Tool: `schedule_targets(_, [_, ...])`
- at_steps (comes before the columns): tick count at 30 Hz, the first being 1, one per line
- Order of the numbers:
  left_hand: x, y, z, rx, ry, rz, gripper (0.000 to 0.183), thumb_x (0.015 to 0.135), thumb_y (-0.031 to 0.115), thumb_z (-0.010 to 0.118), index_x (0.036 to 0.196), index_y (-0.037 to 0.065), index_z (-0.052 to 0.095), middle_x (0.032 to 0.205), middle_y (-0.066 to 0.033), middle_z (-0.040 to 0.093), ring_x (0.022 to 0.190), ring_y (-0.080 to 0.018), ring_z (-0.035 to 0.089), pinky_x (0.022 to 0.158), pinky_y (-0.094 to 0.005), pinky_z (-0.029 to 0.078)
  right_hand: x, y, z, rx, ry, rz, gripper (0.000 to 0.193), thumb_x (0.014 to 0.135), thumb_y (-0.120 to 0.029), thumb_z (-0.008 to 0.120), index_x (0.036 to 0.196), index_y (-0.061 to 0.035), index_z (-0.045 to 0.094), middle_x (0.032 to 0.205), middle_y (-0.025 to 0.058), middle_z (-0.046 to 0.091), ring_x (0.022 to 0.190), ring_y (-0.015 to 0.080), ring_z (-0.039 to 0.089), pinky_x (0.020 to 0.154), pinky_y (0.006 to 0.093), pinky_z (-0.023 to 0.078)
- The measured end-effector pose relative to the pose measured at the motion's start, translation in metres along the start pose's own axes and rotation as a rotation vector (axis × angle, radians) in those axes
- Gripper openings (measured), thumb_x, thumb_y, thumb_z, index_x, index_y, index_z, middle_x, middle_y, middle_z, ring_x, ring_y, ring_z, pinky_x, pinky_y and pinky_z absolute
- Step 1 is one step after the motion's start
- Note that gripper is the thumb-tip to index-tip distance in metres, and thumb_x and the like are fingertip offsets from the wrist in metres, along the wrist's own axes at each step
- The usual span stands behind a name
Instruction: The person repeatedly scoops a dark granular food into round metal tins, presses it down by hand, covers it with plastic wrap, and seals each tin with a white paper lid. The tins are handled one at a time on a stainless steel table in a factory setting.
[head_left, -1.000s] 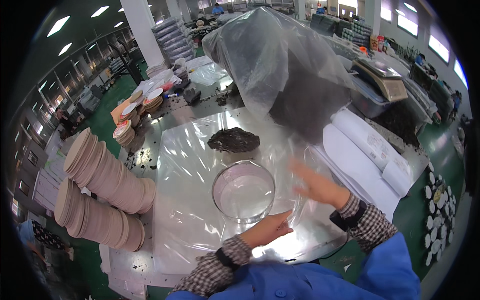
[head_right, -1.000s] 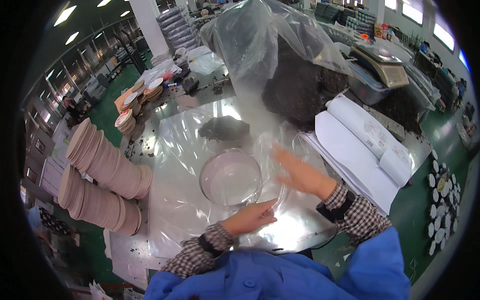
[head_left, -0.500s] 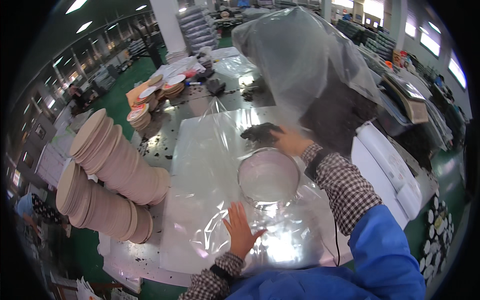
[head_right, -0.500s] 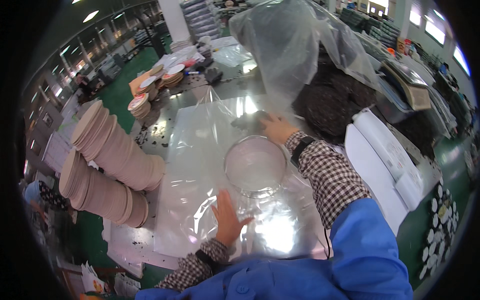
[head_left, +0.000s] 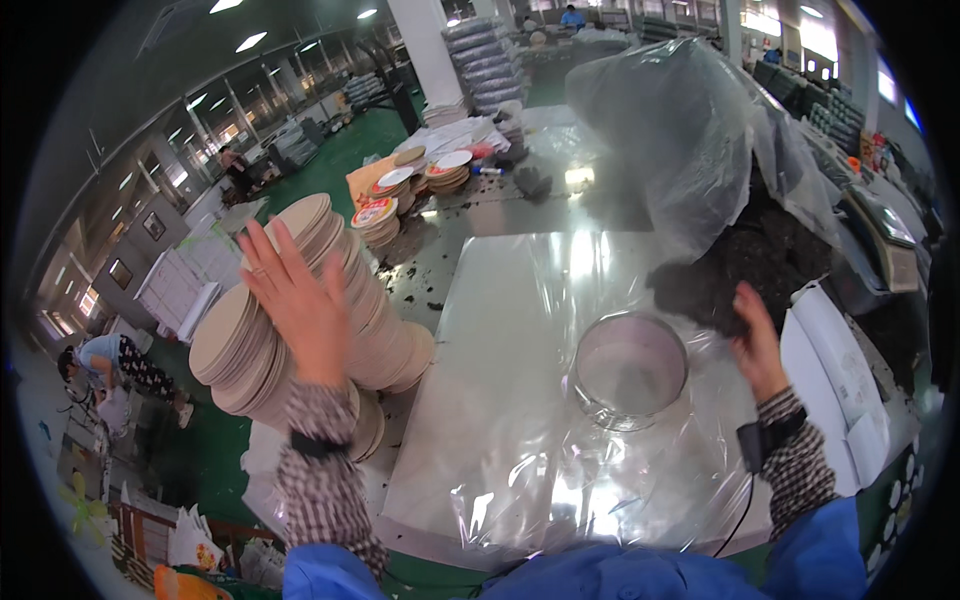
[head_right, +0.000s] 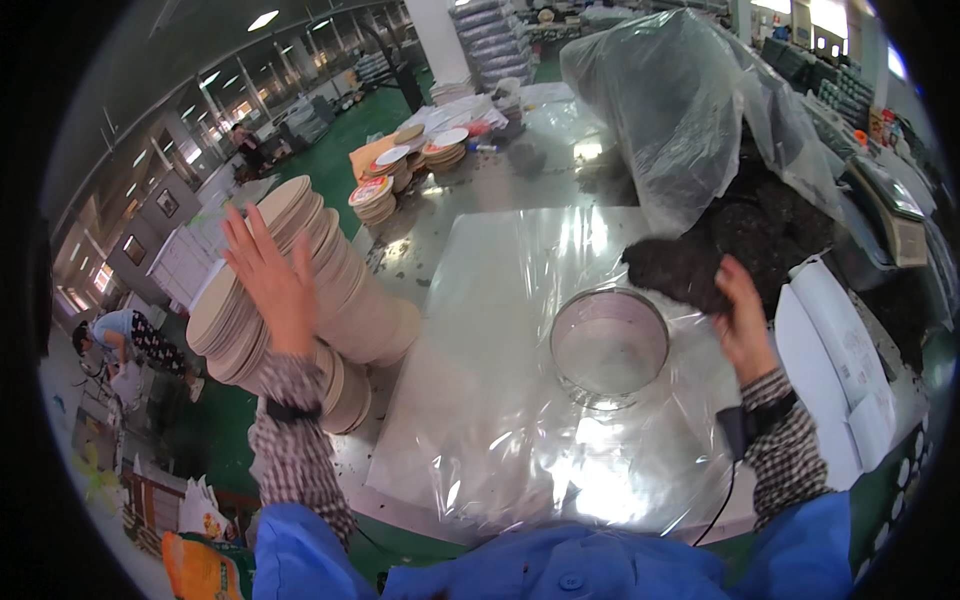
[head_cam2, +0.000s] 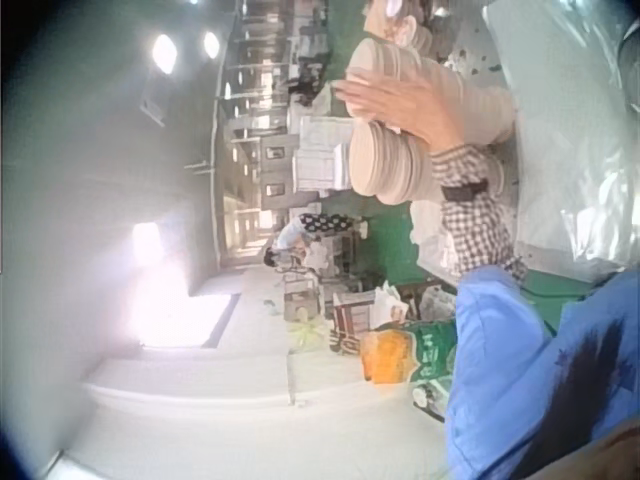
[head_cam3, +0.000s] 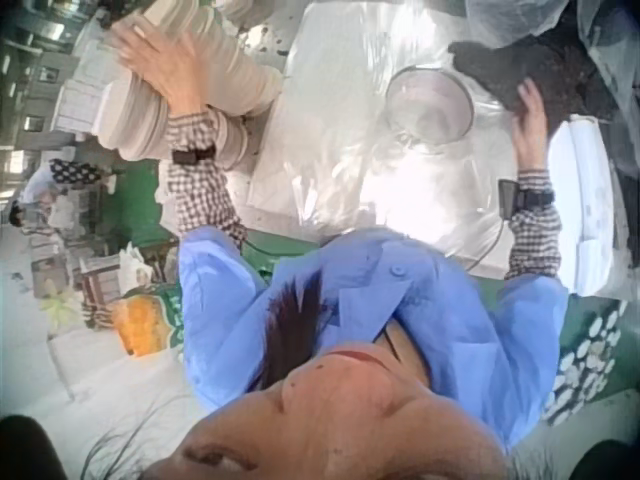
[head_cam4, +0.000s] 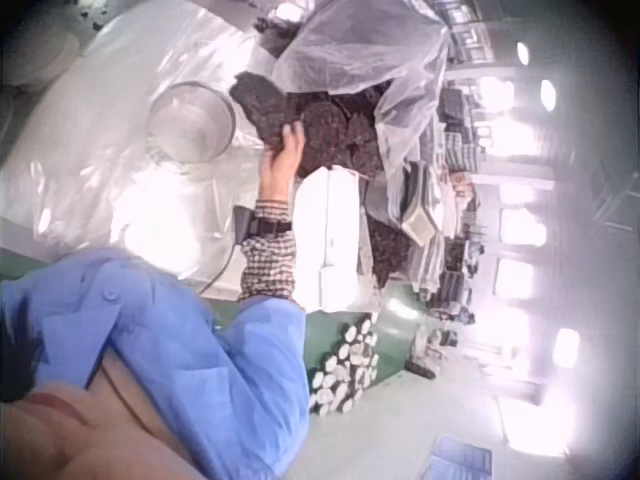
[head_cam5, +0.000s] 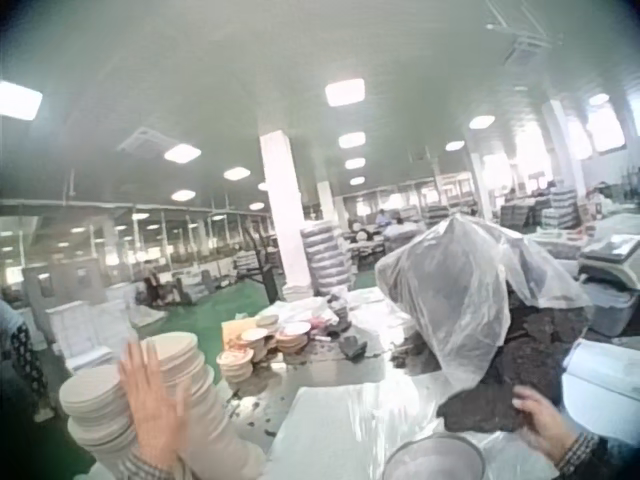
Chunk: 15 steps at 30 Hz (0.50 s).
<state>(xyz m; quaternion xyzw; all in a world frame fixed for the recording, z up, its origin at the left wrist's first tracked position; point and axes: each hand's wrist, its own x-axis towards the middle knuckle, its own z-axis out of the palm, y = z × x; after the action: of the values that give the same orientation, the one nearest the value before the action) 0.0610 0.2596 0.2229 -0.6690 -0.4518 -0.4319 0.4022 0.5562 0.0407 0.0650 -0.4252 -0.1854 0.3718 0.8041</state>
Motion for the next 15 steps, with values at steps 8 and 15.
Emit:
schedule_targets(8, [0.04,-0.055,-0.01,-0.056,-0.113,0.348,0.017,0.09,0.021,0.063,0.082,0.007,0.059,0.078,-0.0103,0.059,0.075,-0.0277,0.058,0.069,-0.0372,0.053,-0.066,-0.008,-0.148,-0.107,0.263,0.078,0.041,0.085,0.004,0.058,0.125,-0.0016,0.053,0.119,0.0139,0.06,0.108,0.029,0.061,0.097,0.0445,0.052])
schedule_targets(15, [-0.02,0.1,-0.051,-0.733,0.15,0.479,0.021,0.088,0.007,0.059,0.106,0.004,0.07,0.112,-0.0101,0.071,0.102,-0.0267,0.068,0.077,-0.0382,0.054,-0.04,-0.086,-0.044,0.209,0.008,-0.114,0.03,0.09,-0.007,0.061,0.119,-0.0026,0.058,0.12,0.0105,0.063,0.111,0.0205,0.061,0.098,0.0337,0.048])
